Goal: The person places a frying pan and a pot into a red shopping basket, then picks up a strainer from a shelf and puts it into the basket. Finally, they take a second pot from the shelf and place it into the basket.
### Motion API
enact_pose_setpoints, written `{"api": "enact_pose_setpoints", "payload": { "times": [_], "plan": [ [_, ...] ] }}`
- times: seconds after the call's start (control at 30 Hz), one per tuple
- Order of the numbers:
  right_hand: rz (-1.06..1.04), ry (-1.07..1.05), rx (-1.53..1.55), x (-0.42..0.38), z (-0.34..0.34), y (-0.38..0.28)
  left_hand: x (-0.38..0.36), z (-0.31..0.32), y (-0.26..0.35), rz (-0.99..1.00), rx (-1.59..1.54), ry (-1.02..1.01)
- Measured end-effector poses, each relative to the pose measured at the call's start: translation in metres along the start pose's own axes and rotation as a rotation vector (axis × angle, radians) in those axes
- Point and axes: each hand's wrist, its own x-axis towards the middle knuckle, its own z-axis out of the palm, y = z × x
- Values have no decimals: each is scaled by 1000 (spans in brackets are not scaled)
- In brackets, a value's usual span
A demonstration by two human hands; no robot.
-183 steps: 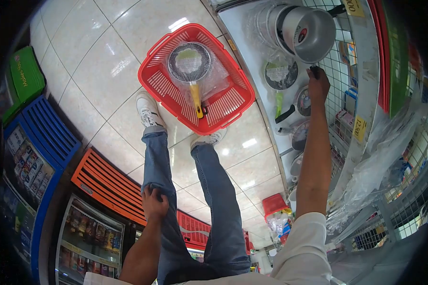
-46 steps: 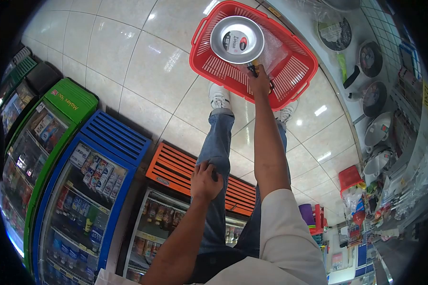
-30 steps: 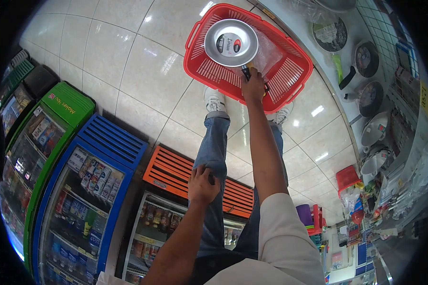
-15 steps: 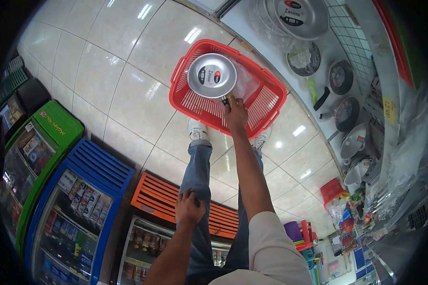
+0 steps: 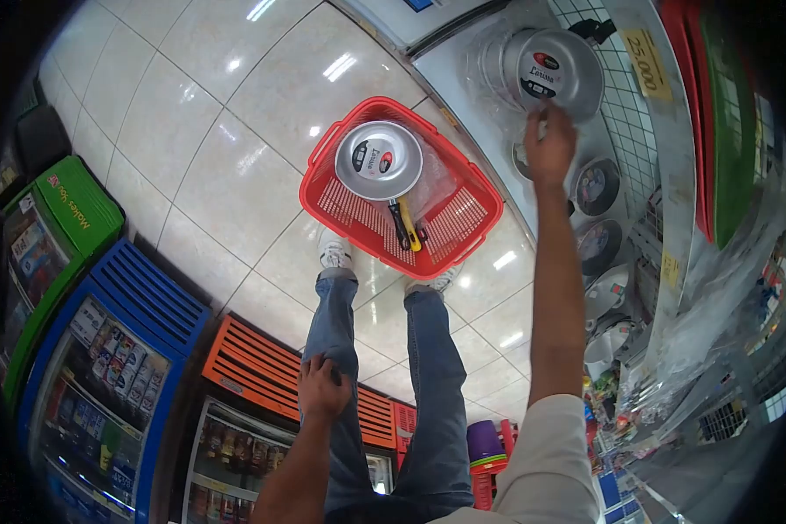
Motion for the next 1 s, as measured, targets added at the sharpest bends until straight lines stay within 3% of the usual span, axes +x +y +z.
{"api": "enact_pose_setpoints", "payload": {
  "times": [0.07, 0.13, 0.17, 0.23, 0.33, 0.43, 0.63, 0.83, 1.0],
  "plan": [
    [-79, 10, -52, 41, -2, 16, -1, 3, 4, -25, -10, 21],
    [-108, 110, -357, 77, 1, 27, -3, 7, 8, -43, -37, 14],
    [-124, 105, -360, 93, 2, 32, -5, 9, 8, -61, -44, 8],
    [-2, -67, -664, 121, 6, 38, -10, 23, 8, -86, -70, -12],
    [-82, -26, -868, 146, 13, 45, -16, 37, 8, -103, -68, 62],
    [-247, -11, -970, 158, 14, 63, -20, 40, 14, -143, -70, 31],
    [-264, -128, -1155, 167, 3, 86, -22, 53, 15, -167, -66, 13],
    [-249, -143, -1157, 161, -17, 95, -25, 59, 13, -183, -42, -12],
    [-109, -110, -1105, 145, -30, 111, -28, 63, 10, -163, -30, 21]
  ]
}}
